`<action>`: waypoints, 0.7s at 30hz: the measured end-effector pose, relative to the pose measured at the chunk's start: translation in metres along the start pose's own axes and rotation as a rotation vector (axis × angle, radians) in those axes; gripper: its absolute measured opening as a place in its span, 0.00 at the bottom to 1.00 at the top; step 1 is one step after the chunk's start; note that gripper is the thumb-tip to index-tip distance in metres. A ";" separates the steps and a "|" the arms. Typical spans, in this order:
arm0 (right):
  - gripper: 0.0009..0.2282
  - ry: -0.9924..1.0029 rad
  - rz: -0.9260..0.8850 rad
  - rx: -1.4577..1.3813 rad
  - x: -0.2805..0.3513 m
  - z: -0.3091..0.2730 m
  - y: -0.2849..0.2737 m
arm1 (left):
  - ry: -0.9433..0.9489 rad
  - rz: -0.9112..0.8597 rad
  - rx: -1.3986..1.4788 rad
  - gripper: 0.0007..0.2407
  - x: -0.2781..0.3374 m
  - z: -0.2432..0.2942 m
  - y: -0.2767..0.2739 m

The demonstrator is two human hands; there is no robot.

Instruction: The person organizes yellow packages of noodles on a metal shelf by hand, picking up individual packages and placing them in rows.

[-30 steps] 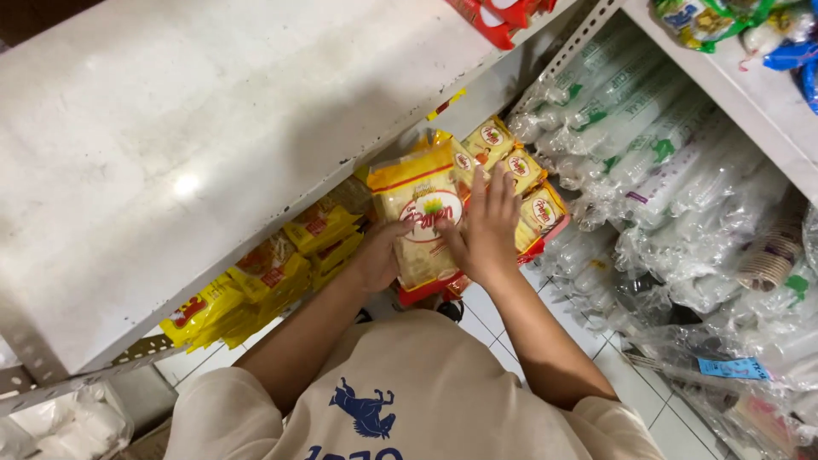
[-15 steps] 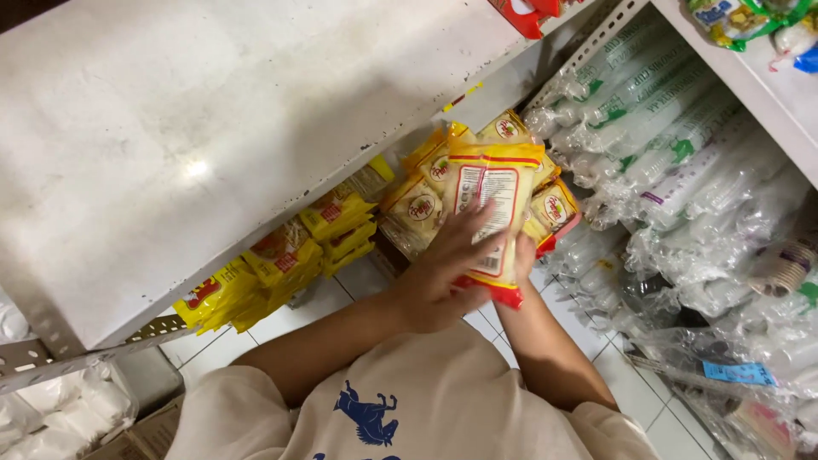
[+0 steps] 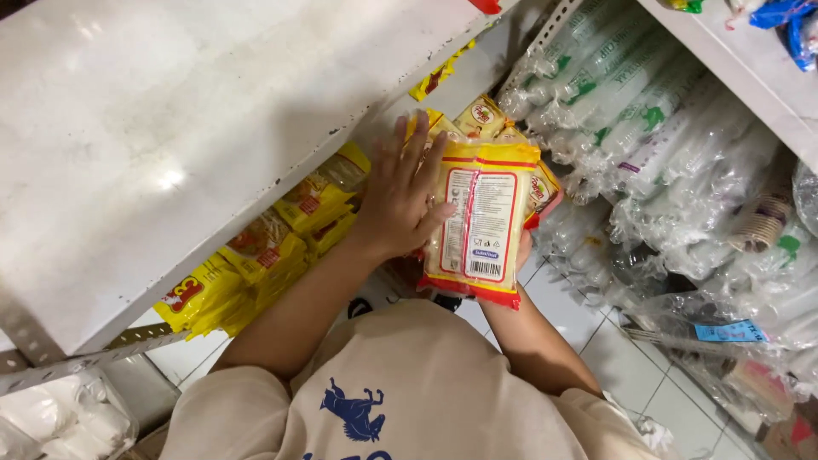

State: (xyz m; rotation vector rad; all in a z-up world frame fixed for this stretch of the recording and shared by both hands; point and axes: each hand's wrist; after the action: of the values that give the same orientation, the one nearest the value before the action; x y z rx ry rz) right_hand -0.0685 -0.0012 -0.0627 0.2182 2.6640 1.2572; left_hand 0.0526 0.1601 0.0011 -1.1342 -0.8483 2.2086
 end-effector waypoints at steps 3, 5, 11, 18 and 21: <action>0.43 -0.042 -0.021 0.049 -0.009 0.006 0.011 | 0.080 -0.012 -0.008 0.35 0.003 0.019 0.000; 0.43 -0.052 -0.029 0.076 -0.005 0.012 0.012 | 0.145 -0.022 -0.019 0.35 0.007 0.034 0.009; 0.45 0.097 -0.072 0.011 0.005 -0.003 -0.004 | 0.021 0.012 0.287 0.33 0.004 0.000 0.034; 0.53 -0.372 0.187 1.659 -0.001 -0.028 0.055 | -0.363 -0.001 1.269 0.29 0.010 0.018 0.061; 0.56 -0.310 0.074 1.737 0.006 -0.038 0.061 | -0.541 0.122 1.281 0.23 0.012 0.017 0.061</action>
State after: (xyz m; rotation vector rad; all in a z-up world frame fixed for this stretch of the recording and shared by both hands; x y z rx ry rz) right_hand -0.0803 0.0103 0.0075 0.6004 2.5751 -1.2348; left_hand 0.0228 0.1217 -0.0412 0.0421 0.5260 2.4353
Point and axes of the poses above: each hand's wrist, its own x-axis away from the middle knuckle, its own y-axis out of the palm, z = x × y, and after that the axes turned 1 degree about -x, right-handed
